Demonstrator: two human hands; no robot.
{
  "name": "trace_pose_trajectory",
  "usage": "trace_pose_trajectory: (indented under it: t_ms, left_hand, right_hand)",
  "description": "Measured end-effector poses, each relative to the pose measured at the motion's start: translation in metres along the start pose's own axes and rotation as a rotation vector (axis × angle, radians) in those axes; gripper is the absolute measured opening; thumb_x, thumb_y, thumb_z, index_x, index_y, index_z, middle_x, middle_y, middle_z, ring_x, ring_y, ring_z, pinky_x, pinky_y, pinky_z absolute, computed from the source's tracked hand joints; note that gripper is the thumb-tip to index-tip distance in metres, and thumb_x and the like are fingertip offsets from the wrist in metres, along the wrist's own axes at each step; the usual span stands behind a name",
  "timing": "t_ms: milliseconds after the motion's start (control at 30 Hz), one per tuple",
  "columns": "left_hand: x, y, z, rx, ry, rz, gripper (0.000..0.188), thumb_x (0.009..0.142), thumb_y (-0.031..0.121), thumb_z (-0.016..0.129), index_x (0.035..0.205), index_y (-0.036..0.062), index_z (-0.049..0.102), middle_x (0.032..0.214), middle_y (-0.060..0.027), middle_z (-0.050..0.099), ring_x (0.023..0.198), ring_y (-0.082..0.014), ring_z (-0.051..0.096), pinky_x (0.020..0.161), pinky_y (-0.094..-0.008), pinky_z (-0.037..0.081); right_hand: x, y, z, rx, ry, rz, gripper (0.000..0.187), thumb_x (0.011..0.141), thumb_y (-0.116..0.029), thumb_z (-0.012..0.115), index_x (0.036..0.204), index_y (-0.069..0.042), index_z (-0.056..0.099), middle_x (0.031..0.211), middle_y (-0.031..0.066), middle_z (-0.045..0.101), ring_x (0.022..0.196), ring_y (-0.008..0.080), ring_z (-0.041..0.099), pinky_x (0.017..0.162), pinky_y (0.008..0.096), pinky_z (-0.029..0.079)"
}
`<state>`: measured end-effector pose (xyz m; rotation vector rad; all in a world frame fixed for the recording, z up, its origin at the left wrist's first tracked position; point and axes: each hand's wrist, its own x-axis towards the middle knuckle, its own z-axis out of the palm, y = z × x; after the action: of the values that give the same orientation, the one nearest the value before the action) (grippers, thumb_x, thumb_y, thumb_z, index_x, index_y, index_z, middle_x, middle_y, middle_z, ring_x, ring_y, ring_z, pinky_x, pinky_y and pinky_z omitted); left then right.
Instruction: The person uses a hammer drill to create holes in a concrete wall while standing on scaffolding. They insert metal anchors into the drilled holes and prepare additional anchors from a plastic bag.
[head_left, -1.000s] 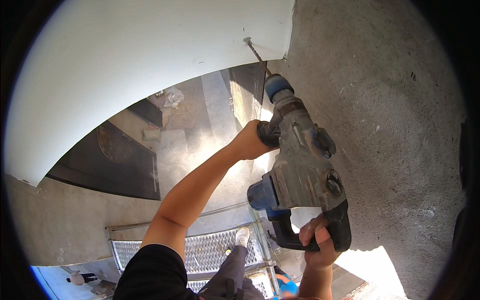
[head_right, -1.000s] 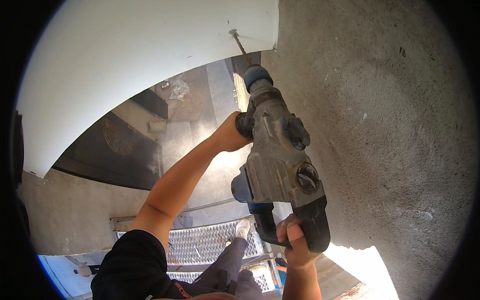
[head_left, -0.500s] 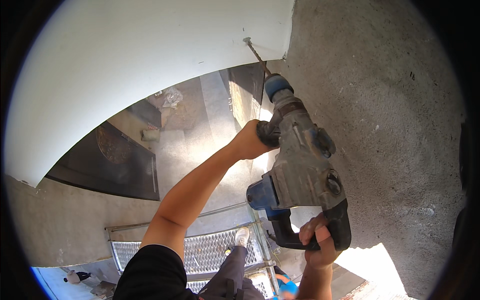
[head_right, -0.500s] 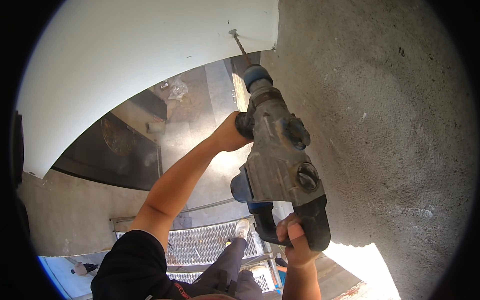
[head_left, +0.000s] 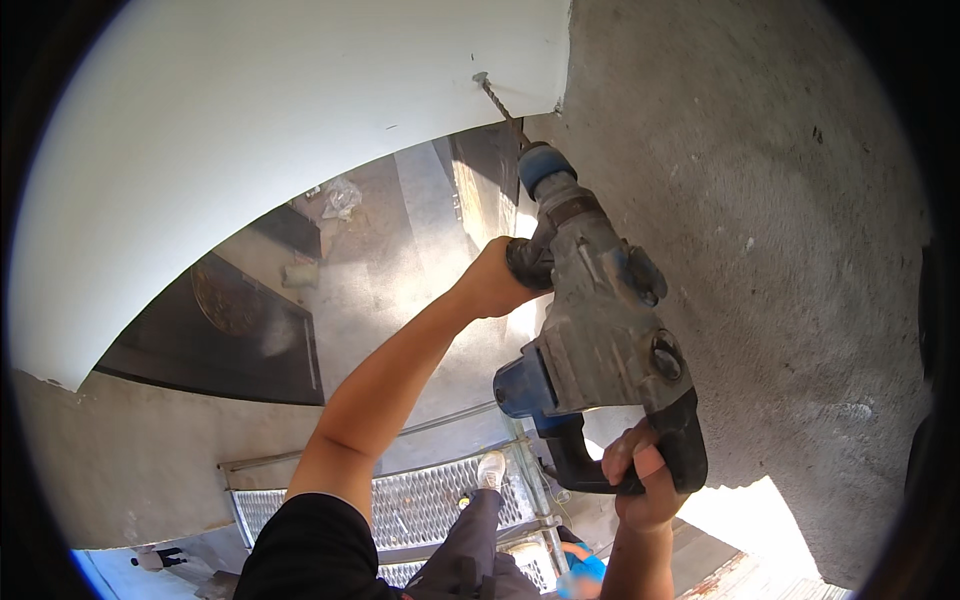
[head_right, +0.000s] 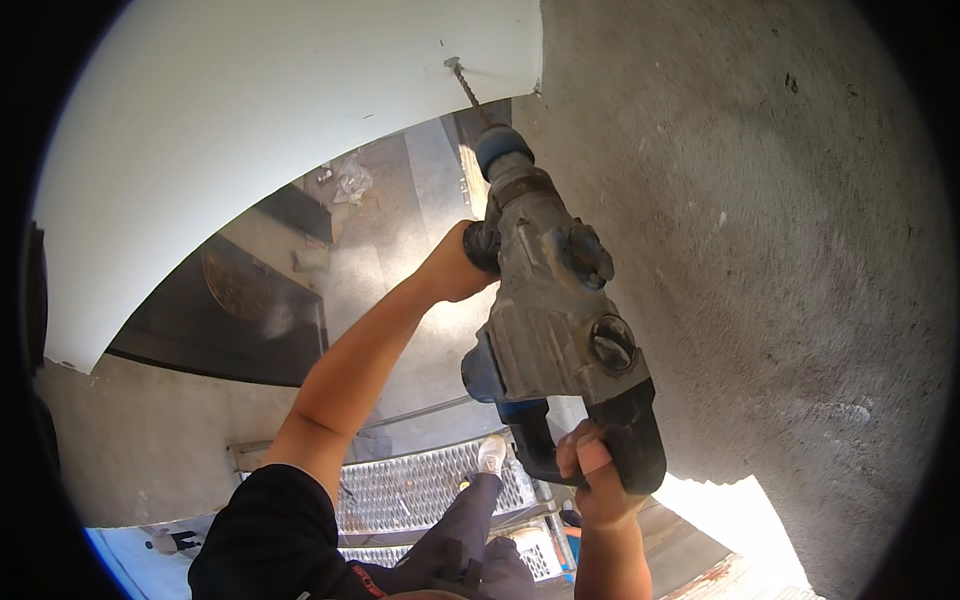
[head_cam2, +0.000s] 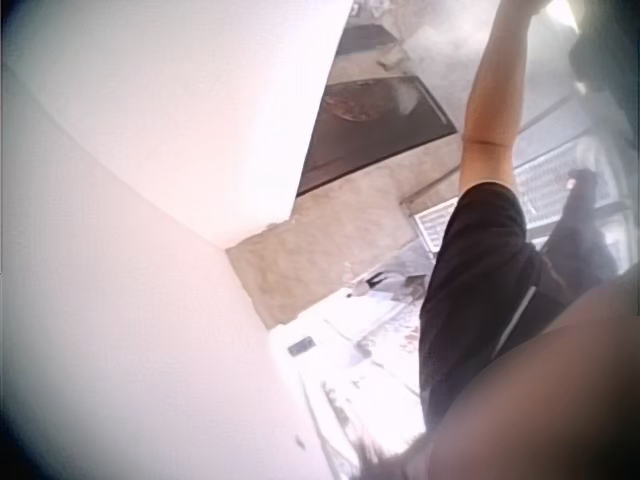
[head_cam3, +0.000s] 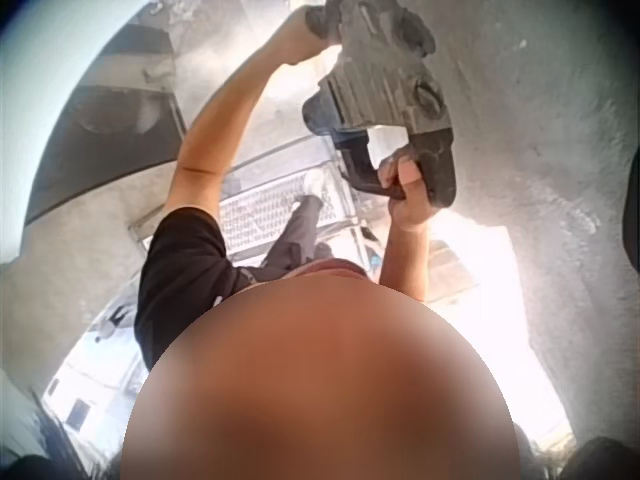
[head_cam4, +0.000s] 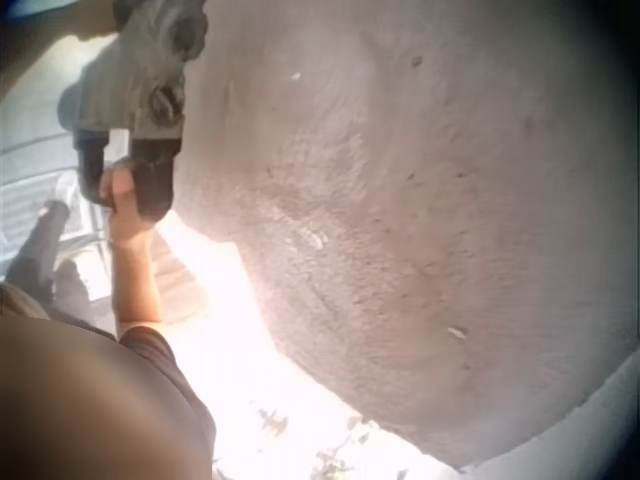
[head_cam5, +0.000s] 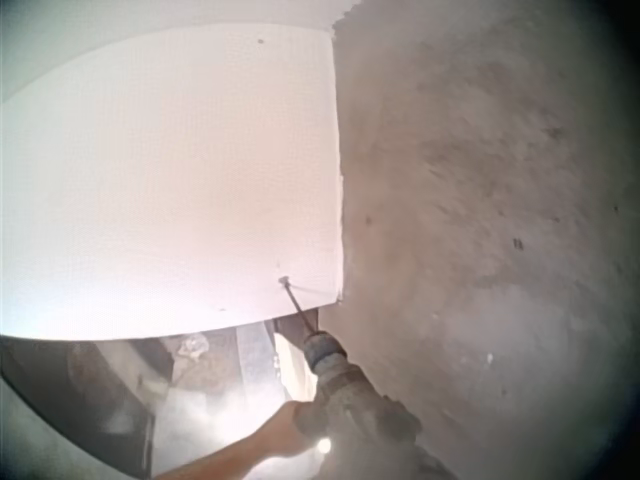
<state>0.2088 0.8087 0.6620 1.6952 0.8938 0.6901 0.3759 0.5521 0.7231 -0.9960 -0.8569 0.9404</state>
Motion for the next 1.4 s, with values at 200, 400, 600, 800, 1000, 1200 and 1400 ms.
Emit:
trace_pose_trajectory:
  t_ms: [200, 400, 600, 800, 1000, 1200, 1400]
  left_hand:
    - [-0.001, 0.0, 0.0, 0.007, 0.004, -0.004, 0.033, 0.076, 0.015, 0.085, 0.099, -0.004, 0.069, 0.093, -0.0117, 0.073, 0.083, -0.0164, 0.068, 0.077, -0.0322, 0.053]
    - [0.001, -0.003, 0.001, 0.011, 0.01, 0.014, 0.033, 0.076, 0.016, 0.085, 0.098, -0.0033, 0.07, 0.091, -0.0109, 0.073, 0.08, -0.0157, 0.067, 0.074, -0.0319, 0.053]
    - [0.0, -0.001, 0.001, -0.001, 0.012, -0.001, 0.033, 0.076, 0.015, 0.085, 0.099, -0.003, 0.07, 0.091, -0.0107, 0.073, 0.08, -0.0155, 0.067, 0.073, -0.032, 0.053]
    - [-0.001, 0.003, 0.001, 0.009, 0.014, -0.049, 0.032, 0.076, 0.014, 0.084, 0.1, -0.0028, 0.07, 0.093, -0.0102, 0.073, 0.081, -0.0152, 0.067, 0.074, -0.0317, 0.054]
    - [-0.001, 0.003, 0.001, 0.006, 0.005, -0.005, 0.032, 0.076, 0.013, 0.084, 0.101, -0.0028, 0.07, 0.093, -0.0101, 0.074, 0.081, -0.0151, 0.068, 0.075, -0.0314, 0.054]
    - [-0.001, 0.005, 0.0, 0.043, 0.011, -0.026, 0.031, 0.076, 0.014, 0.083, 0.1, -0.0025, 0.07, 0.091, -0.0101, 0.074, 0.08, -0.0153, 0.067, 0.074, -0.0318, 0.053]
    - [-0.001, 0.007, 0.001, 0.03, 0.027, -0.021, 0.031, 0.077, 0.016, 0.083, 0.098, -0.0025, 0.07, 0.091, -0.0111, 0.073, 0.079, -0.0167, 0.068, 0.073, -0.0326, 0.053]
  right_hand:
    - [0.001, -0.003, 0.001, 0.02, 0.0, -0.01, 0.016, 0.089, -0.01, 0.057, 0.081, 0.001, 0.05, 0.062, 0.0109, 0.052, 0.047, 0.0161, 0.047, 0.047, 0.0299, 0.042]
    - [0.002, -0.003, 0.001, 0.041, -0.019, 0.004, 0.016, 0.089, -0.011, 0.057, 0.08, 0.0, 0.05, 0.062, 0.011, 0.051, 0.047, 0.0162, 0.047, 0.046, 0.0298, 0.042]
    - [0.002, -0.002, 0.001, 0.047, -0.026, -0.001, 0.016, 0.09, -0.011, 0.057, 0.08, 0.0, 0.051, 0.062, 0.0107, 0.051, 0.046, 0.0158, 0.046, 0.046, 0.0297, 0.041]
    - [0.001, -0.001, 0.002, 0.077, -0.01, 0.01, 0.016, 0.09, -0.011, 0.057, 0.081, -0.001, 0.051, 0.062, 0.01, 0.051, 0.046, 0.0151, 0.046, 0.046, 0.0289, 0.04]
    - [0.001, 0.002, 0.001, 0.079, -0.009, -0.018, 0.014, 0.091, -0.011, 0.056, 0.083, 0.0, 0.052, 0.062, 0.0096, 0.052, 0.047, 0.0148, 0.046, 0.046, 0.029, 0.041]
    - [0.001, 0.002, 0.001, 0.082, -0.011, -0.02, 0.013, 0.091, -0.01, 0.056, 0.084, 0.001, 0.052, 0.062, 0.0096, 0.052, 0.047, 0.0147, 0.046, 0.046, 0.0289, 0.041]
    - [0.004, -0.002, 0.0, 0.041, -0.005, -0.024, 0.013, 0.091, -0.01, 0.055, 0.085, 0.002, 0.052, 0.062, 0.0097, 0.052, 0.046, 0.0146, 0.045, 0.045, 0.029, 0.041]
